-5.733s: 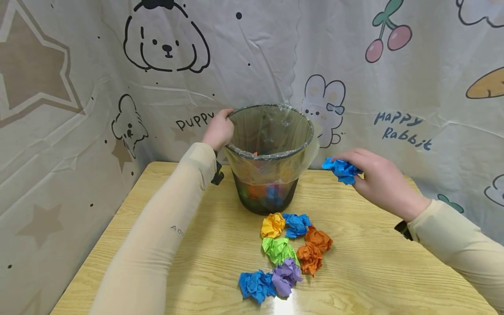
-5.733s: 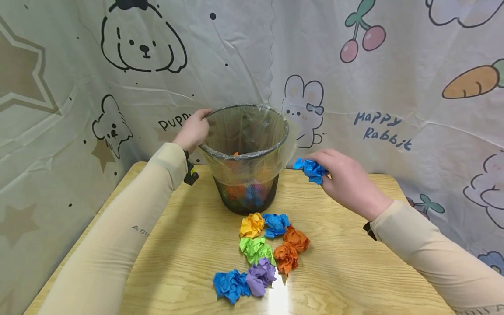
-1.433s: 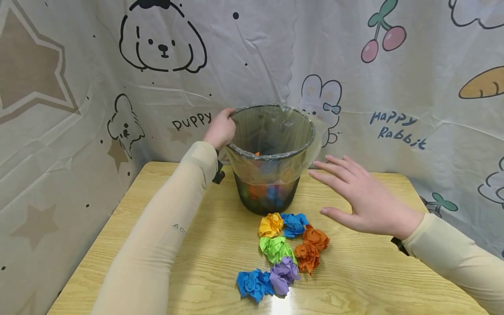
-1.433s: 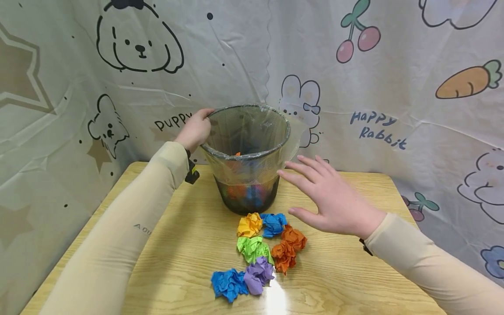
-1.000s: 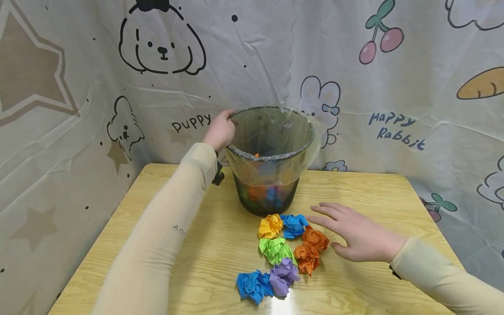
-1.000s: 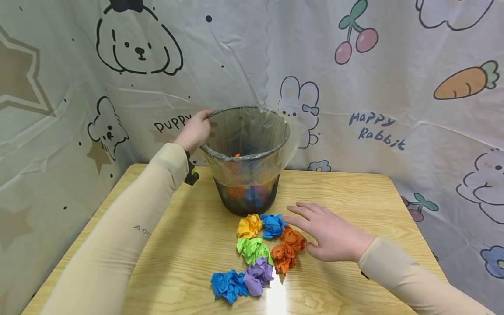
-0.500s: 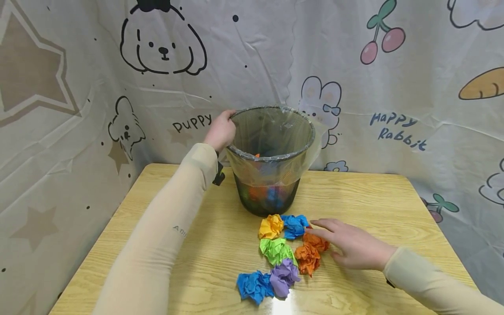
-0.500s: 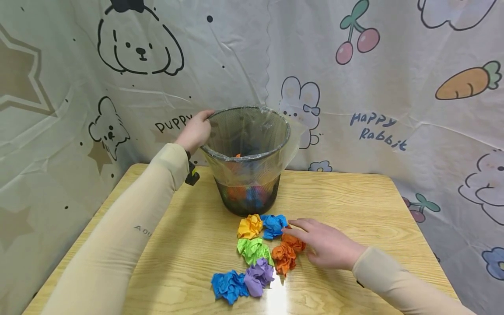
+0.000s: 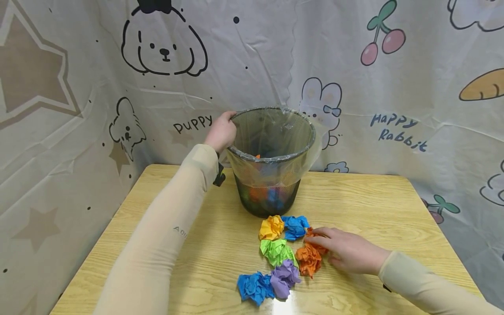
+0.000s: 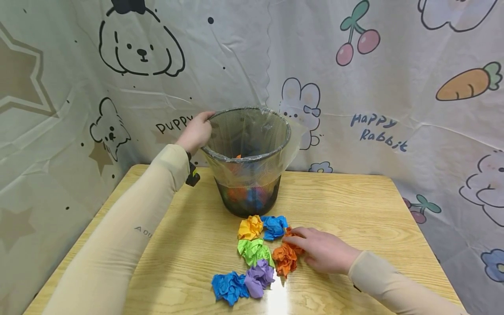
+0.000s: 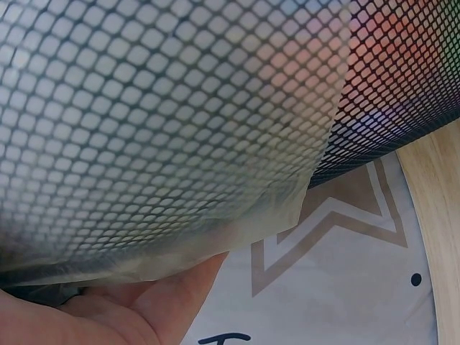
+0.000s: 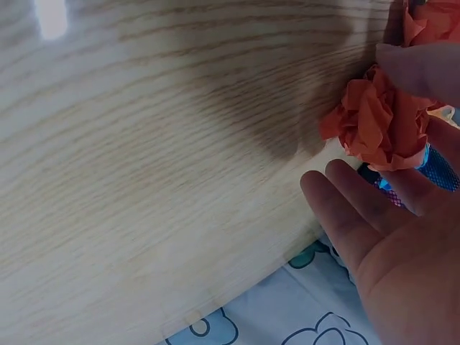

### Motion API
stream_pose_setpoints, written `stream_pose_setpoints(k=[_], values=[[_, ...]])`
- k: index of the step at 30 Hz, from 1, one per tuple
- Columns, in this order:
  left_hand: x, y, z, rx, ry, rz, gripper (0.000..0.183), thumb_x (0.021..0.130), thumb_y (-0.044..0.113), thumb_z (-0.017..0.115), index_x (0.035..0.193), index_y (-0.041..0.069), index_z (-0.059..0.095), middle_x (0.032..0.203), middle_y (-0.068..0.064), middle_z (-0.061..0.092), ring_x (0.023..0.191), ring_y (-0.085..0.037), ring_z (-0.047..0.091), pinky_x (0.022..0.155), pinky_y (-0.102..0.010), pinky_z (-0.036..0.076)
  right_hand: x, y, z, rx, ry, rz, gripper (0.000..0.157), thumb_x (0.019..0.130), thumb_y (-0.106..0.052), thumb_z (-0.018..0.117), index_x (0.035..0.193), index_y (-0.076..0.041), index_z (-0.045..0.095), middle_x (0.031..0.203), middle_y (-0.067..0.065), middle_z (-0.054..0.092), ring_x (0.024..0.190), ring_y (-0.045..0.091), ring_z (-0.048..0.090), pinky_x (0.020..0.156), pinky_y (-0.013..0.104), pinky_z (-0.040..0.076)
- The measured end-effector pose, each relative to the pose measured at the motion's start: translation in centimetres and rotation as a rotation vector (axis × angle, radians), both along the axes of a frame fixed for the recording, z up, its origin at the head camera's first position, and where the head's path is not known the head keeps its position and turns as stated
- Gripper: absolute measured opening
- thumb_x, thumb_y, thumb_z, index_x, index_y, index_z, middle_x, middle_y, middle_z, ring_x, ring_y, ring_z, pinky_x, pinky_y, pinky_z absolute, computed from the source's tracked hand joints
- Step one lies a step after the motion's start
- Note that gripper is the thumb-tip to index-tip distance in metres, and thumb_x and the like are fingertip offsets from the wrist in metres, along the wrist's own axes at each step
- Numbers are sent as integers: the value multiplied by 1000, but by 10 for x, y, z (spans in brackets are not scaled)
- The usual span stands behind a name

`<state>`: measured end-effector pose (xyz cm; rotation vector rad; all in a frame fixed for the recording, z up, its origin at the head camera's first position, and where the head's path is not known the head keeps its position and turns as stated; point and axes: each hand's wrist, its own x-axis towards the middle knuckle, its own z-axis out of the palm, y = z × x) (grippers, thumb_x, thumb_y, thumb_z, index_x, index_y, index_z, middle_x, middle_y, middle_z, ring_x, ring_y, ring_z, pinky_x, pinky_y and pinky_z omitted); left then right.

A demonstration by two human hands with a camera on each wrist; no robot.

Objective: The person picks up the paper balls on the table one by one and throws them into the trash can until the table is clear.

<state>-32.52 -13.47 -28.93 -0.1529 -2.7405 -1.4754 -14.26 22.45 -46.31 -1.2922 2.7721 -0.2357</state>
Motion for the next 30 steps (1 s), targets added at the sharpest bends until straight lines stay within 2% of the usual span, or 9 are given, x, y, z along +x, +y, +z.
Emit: stream_pose_setpoints(k=[3,7,11,14,18,21,27,30], values=[[1,0,0,3,6,-2,55,108,11,20,162,11,31,163,-11,33,112,-28,52,67,-34,39,-1,1,-3,-22,5,-2,69,84,-1,71,149,-19,54,145,9,54,124,28,59,97,49,53],[1,0,0,4,3,1,55,108,11,20,162,12,31,164,-11,33,106,-30,53,66,-35,39,-2,1,-6,-54,35,6,55,85,0,72,136,-16,61,145,9,55,123,27,60,97,46,53],[2,0,0,-5,8,1,55,108,11,20,162,11,31,164,-11,33,115,-31,51,79,-37,43,-3,2,-9,-60,50,-6,38,88,-5,75,121,-17,63,142,8,58,120,24,62,97,43,53],[2,0,1,-14,18,-3,54,108,10,21,161,9,31,163,-12,33,129,-29,44,96,-41,41,-3,3,-10,-56,42,-29,37,87,-7,77,118,-19,61,126,-2,63,106,16,63,89,39,55],[2,-1,1,-24,19,-6,55,107,9,21,161,9,31,164,-12,33,133,-29,42,105,-43,38,-3,4,-11,-59,51,-39,40,88,-9,78,124,-19,61,113,-10,61,96,9,60,83,36,56],[1,-1,2,-34,17,-5,55,107,10,20,161,9,31,164,-12,33,133,-29,42,104,-42,38,-3,4,-11,-59,70,-30,40,91,-11,76,128,-18,63,118,-7,63,101,13,63,87,38,56],[3,0,3,-30,12,-7,55,108,10,19,162,10,30,164,-12,33,127,-30,47,85,-43,43,-4,6,-8,-71,86,-24,36,92,-11,76,127,-17,67,117,-5,64,101,14,64,85,38,57],[4,0,3,-44,20,0,55,107,10,19,161,8,32,163,-12,35,128,-29,46,91,-41,42,-5,8,-5,-70,96,-47,38,91,-9,75,128,-14,66,116,-5,65,101,13,63,85,38,57]])
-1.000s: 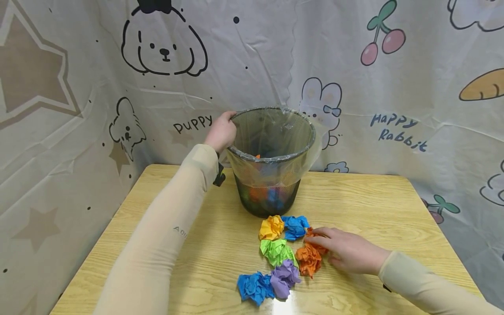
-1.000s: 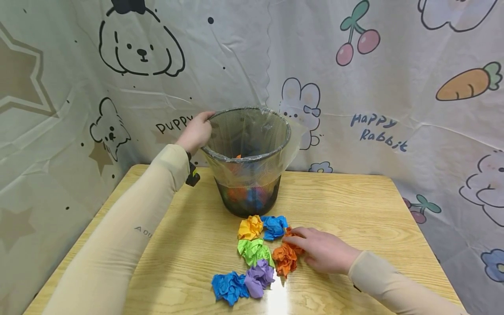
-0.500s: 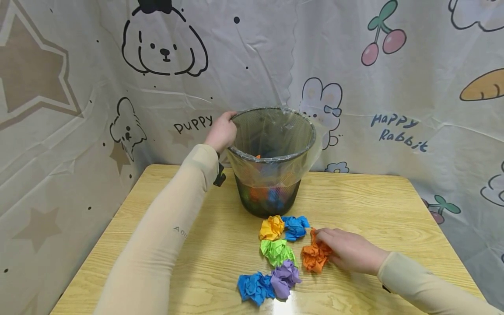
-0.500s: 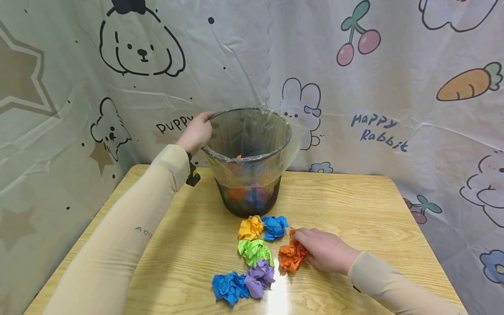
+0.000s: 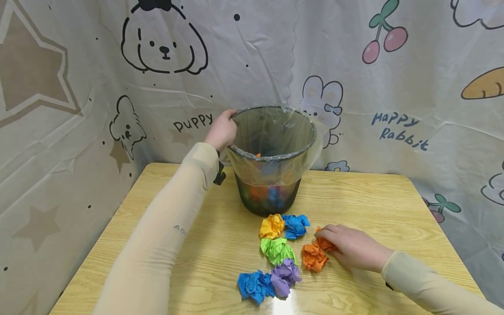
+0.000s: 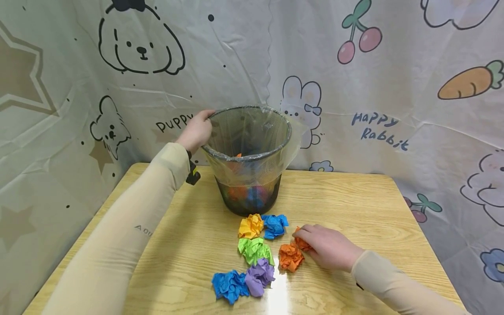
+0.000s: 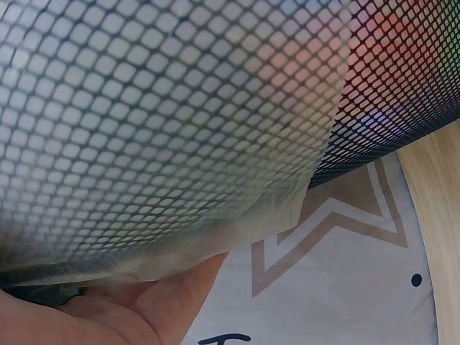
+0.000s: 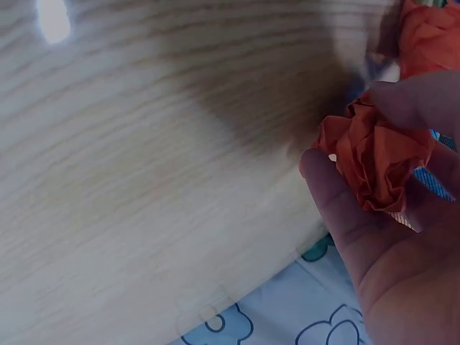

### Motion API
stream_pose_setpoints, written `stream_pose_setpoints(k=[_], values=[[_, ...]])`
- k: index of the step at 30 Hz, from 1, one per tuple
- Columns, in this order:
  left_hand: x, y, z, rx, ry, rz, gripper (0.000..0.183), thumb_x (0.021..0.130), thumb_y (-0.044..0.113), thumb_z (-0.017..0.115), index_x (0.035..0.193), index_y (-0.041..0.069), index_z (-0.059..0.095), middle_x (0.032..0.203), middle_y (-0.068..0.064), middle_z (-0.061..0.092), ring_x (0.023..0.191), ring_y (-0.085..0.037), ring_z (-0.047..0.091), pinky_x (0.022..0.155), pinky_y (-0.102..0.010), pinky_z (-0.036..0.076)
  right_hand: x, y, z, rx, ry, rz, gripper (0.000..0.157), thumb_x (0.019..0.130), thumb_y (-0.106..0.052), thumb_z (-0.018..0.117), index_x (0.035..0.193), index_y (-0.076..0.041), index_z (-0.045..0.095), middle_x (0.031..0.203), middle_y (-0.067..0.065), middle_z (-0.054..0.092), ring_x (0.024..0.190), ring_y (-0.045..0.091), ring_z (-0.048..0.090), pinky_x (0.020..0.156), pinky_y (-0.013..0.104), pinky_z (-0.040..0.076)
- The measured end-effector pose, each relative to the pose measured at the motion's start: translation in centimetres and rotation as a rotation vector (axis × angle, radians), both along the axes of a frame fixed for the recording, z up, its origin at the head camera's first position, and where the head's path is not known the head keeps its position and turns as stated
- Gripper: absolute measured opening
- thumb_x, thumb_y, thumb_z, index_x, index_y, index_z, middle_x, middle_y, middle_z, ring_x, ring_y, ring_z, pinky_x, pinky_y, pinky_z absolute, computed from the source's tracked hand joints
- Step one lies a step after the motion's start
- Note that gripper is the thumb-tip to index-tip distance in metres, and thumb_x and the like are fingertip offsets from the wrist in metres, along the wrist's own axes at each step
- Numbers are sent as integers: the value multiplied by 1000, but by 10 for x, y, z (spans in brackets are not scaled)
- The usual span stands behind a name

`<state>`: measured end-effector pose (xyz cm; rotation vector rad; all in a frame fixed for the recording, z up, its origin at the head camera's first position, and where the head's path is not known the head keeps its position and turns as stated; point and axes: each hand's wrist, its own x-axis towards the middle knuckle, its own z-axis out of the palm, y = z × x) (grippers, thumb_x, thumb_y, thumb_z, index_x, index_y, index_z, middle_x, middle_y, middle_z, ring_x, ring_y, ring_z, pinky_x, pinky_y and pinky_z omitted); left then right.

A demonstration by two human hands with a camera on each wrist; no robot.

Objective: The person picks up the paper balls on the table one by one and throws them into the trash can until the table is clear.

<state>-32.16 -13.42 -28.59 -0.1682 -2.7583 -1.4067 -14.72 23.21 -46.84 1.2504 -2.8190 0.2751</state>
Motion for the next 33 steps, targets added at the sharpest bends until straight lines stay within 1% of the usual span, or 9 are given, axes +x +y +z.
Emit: stream_pose_setpoints(k=[3,6,10,13,15,20,23,30,33], values=[[-1,0,0,-1,7,3,55,107,9,20,160,8,33,162,-13,36,129,-29,45,99,-42,41,-2,2,5,3,4,-18,41,90,-8,75,130,-12,66,118,-4,65,103,14,64,87,39,56],[-2,-1,-1,3,9,-4,55,106,8,20,160,8,33,162,-13,36,130,-30,45,97,-41,42,-5,3,13,2,12,-14,41,90,-9,75,130,-12,68,119,-1,66,104,17,64,87,41,56],[-2,-1,-1,6,6,-11,56,106,8,20,161,9,32,162,-13,35,124,-30,49,80,-39,42,-6,5,22,-13,50,9,41,88,-7,77,129,-13,70,119,2,67,104,20,66,87,43,57],[-1,-1,-1,7,5,-12,56,107,8,19,161,10,32,163,-12,35,123,-29,49,74,-38,41,-7,6,28,-31,78,16,40,87,-4,77,125,-14,71,120,2,67,105,21,66,86,43,57],[-1,-1,-1,5,6,-12,56,107,8,20,161,10,32,163,-12,35,126,-29,48,76,-37,41,-8,5,34,-40,90,16,38,87,-3,77,123,-15,71,121,1,67,105,21,66,86,42,57],[-1,-1,-1,16,1,-11,56,107,8,20,161,10,32,163,-13,35,128,-30,46,83,-40,42,-11,4,53,-77,121,11,34,88,-5,79,120,-13,73,121,1,67,107,20,66,86,42,57],[-1,-1,-2,17,-1,-11,56,107,8,20,161,9,32,163,-13,35,128,-30,46,83,-40,41,-14,5,64,-98,140,-1,32,88,-5,80,118,-13,74,121,1,68,108,21,66,87,42,56],[-2,-1,-2,8,-1,-10,55,107,9,19,161,10,32,162,-12,35,118,-30,52,70,-36,40,-21,8,95,-145,164,-49,32,90,-5,77,120,-14,73,126,3,67,114,25,65,90,46,55],[-2,-1,-3,2,-1,-8,56,107,9,19,161,11,32,162,-12,35,119,-29,51,71,-35,40,-24,8,109,-165,167,-61,32,91,-5,76,121,-14,72,127,3,66,114,24,64,90,45,55]])
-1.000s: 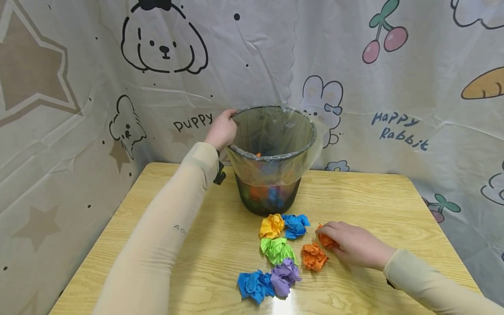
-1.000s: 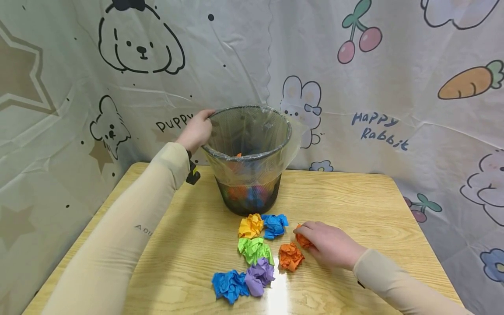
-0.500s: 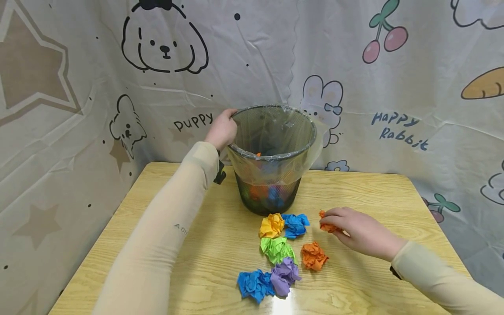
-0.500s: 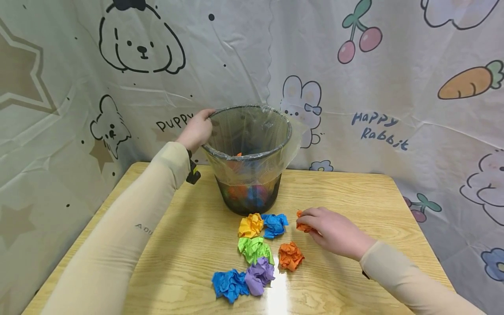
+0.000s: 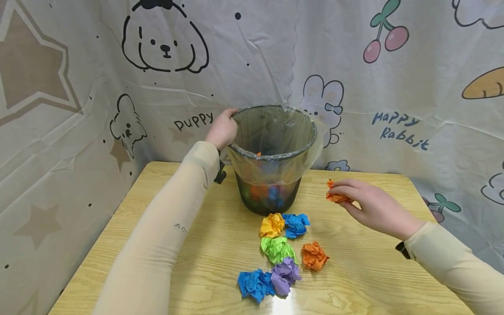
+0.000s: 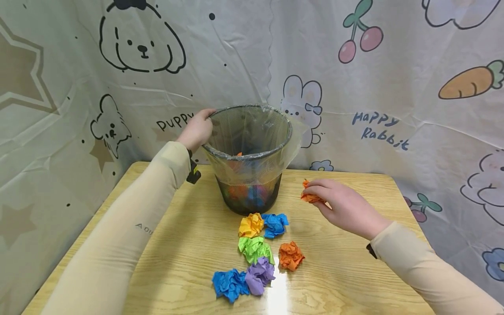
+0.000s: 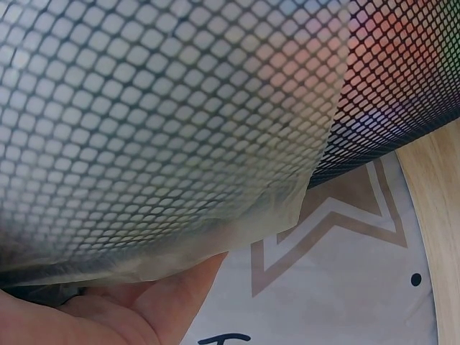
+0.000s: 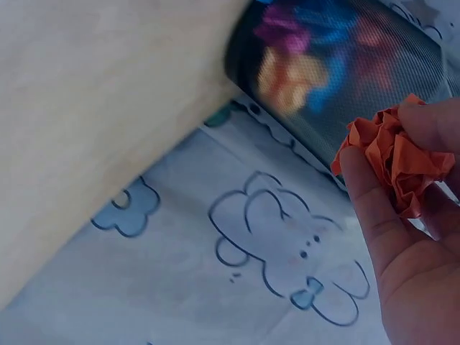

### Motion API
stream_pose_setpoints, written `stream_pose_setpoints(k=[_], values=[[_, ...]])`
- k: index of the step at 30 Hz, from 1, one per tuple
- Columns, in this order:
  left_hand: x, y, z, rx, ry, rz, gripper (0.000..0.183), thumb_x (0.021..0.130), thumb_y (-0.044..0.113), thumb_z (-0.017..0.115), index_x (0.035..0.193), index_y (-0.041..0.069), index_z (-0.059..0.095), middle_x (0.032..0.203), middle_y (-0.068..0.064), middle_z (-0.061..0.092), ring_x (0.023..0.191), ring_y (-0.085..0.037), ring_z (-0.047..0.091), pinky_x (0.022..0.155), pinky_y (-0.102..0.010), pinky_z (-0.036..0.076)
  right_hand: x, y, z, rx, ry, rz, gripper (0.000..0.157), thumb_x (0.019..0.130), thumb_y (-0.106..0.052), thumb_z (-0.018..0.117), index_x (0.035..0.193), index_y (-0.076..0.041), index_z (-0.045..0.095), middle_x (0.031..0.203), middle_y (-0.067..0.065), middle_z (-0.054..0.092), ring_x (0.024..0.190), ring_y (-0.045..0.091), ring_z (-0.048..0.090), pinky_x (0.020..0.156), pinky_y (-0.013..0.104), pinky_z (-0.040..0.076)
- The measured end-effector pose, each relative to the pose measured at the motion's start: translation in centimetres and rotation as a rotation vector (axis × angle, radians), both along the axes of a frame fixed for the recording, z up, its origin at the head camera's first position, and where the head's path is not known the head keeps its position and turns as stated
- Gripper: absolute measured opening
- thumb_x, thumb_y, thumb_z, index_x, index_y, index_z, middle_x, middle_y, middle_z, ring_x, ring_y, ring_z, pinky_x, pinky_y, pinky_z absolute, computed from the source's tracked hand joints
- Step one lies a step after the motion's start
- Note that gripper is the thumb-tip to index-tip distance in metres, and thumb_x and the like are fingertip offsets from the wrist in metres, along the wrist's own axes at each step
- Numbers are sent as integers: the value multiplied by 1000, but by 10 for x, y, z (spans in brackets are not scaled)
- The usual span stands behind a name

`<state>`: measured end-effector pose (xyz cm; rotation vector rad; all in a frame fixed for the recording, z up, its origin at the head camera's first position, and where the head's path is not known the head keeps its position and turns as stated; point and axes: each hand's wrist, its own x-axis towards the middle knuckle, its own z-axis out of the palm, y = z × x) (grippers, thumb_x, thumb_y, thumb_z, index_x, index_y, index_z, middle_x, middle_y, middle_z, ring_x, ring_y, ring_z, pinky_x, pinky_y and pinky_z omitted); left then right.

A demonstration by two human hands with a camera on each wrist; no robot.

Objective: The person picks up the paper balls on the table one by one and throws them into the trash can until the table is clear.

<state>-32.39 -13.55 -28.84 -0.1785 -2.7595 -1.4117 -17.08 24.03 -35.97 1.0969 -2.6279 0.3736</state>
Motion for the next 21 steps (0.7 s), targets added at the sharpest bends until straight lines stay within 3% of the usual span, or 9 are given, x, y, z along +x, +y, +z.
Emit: stream_pose_setpoints(k=[4,8,14,19,21], values=[[1,0,0,-1,0,3,56,107,9,19,161,10,32,163,-12,35,121,-28,50,71,-35,40,-5,0,18,-27,38,8,34,89,-1,77,121,-12,72,127,2,66,114,22,64,89,41,54],[1,1,0,5,-7,5,56,107,10,19,162,11,31,163,-12,34,104,-29,55,66,-34,41,-10,-1,36,-62,104,19,37,87,4,78,121,-9,72,124,2,68,111,19,63,88,34,51],[0,1,0,0,-5,3,55,108,10,19,162,11,31,163,-12,34,97,-25,53,72,-35,41,-22,-5,64,-115,144,-29,42,88,7,75,126,-8,70,128,5,65,110,18,62,80,28,50],[-3,0,-1,1,-15,7,55,108,11,19,162,13,31,163,-10,34,60,-18,41,62,-33,40,-34,-13,80,-150,111,-77,39,91,5,73,128,-8,70,131,7,63,109,19,62,80,30,51],[-4,-1,-1,3,-17,5,56,107,10,20,162,13,31,163,-10,35,55,-16,35,58,-31,39,-39,-17,85,-166,100,-91,38,93,3,72,128,-8,70,130,7,63,107,19,62,81,31,51]])
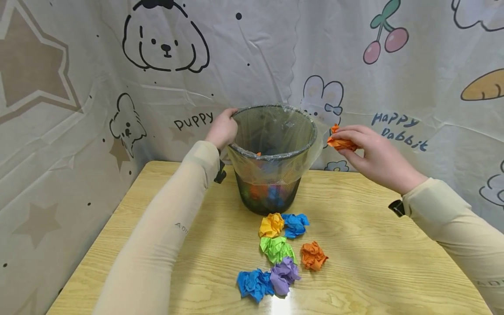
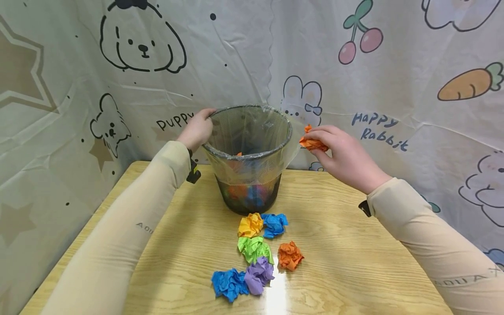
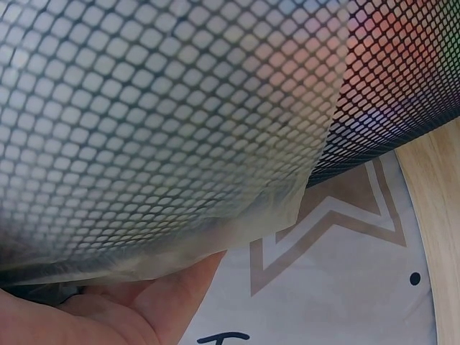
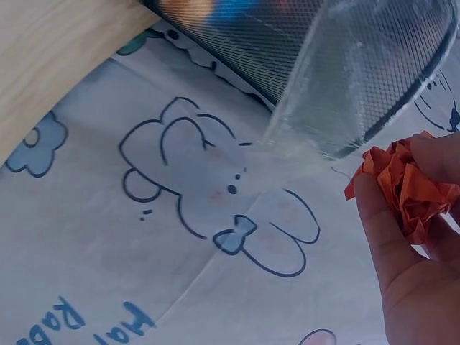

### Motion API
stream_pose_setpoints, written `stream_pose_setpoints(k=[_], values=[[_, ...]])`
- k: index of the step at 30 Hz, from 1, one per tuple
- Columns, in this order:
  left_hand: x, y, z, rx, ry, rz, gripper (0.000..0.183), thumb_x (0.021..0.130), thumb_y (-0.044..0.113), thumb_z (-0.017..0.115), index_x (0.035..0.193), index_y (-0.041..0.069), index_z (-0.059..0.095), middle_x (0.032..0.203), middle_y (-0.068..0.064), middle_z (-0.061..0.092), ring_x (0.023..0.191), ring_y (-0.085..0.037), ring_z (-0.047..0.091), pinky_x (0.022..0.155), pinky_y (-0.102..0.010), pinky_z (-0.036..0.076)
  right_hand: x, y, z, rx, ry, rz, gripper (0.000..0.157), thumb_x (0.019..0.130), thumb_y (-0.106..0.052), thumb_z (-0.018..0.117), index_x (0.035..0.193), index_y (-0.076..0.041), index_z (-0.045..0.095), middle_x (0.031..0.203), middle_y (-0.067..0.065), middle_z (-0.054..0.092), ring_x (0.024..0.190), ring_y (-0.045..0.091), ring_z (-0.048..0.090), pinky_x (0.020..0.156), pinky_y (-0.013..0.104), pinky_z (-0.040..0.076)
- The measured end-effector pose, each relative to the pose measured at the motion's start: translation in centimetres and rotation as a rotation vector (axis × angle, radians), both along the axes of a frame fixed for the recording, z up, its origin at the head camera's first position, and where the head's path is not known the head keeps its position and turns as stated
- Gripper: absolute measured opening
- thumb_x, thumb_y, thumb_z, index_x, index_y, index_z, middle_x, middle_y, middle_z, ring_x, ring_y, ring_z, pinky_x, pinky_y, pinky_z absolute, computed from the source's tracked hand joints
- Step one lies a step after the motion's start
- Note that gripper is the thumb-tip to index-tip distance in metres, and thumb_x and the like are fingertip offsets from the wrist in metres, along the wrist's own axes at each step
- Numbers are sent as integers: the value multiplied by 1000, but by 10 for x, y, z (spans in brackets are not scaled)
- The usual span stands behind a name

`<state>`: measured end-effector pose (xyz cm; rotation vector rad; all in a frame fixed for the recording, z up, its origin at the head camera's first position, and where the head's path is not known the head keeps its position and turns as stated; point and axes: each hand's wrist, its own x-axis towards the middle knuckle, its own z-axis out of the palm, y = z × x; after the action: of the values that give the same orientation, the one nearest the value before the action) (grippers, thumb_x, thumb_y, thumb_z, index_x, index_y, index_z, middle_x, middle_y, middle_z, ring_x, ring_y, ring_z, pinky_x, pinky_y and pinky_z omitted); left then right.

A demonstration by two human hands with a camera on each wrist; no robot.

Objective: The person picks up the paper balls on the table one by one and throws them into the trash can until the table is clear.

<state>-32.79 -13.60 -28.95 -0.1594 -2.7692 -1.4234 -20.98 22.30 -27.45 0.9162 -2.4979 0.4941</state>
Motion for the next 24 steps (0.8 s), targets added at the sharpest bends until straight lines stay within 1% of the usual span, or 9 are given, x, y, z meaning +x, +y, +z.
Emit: stream_pose_setpoints(k=[3,5,7,8,10,12,15,20,24], values=[[0,1,1,5,-1,-5,56,107,9,19,162,12,31,162,-11,37,60,-16,40,55,-30,37,-7,-8,8,-24,-16,-10,35,95,0,71,129,-9,70,131,7,63,106,19,62,84,34,51],[1,1,1,15,-4,-4,56,107,9,19,161,12,32,161,-11,38,62,-18,39,53,-30,36,-12,-15,13,-35,-38,-16,34,97,-2,70,130,-10,69,132,7,62,107,20,61,85,37,51],[1,1,1,11,1,-3,55,107,9,20,161,11,32,160,-12,38,70,-17,42,55,-30,36,-17,-21,17,-43,-63,-19,34,98,-4,68,131,-11,68,134,7,61,111,22,59,88,41,51],[1,1,1,10,2,-2,55,107,9,20,161,11,32,160,-12,38,71,-18,43,55,-30,36,-20,-24,19,-46,-74,-20,34,98,-4,68,132,-11,68,133,7,61,112,23,59,89,43,51],[1,1,1,12,1,-1,55,108,10,20,161,11,32,161,-12,38,68,-19,39,55,-30,36,-25,-31,22,-50,-89,-19,34,99,-5,67,132,-11,67,133,8,61,113,24,58,91,44,51],[1,1,2,9,4,-2,55,108,10,20,161,11,32,161,-12,37,67,-16,41,56,-29,37,-30,-37,24,-48,-89,-16,34,99,-7,67,133,-11,67,132,8,61,113,24,58,91,44,51],[0,1,3,15,-4,-2,55,108,10,20,162,11,31,161,-11,37,54,-15,34,52,-28,36,-36,-45,26,-43,-93,-9,34,100,-8,67,133,-11,67,133,7,60,114,24,58,92,44,51],[1,0,3,17,-8,-9,56,107,9,19,162,12,30,163,-11,34,49,-12,30,49,-27,35,-47,-56,28,-34,-107,-1,33,101,-11,66,134,-12,66,136,8,59,118,26,57,97,47,49],[2,-1,3,31,-17,-22,57,106,8,19,163,12,29,164,-11,32,46,-10,27,46,-25,33,-56,-63,29,-26,-105,6,34,101,-12,67,134,-11,66,135,9,60,118,27,56,99,47,47]])
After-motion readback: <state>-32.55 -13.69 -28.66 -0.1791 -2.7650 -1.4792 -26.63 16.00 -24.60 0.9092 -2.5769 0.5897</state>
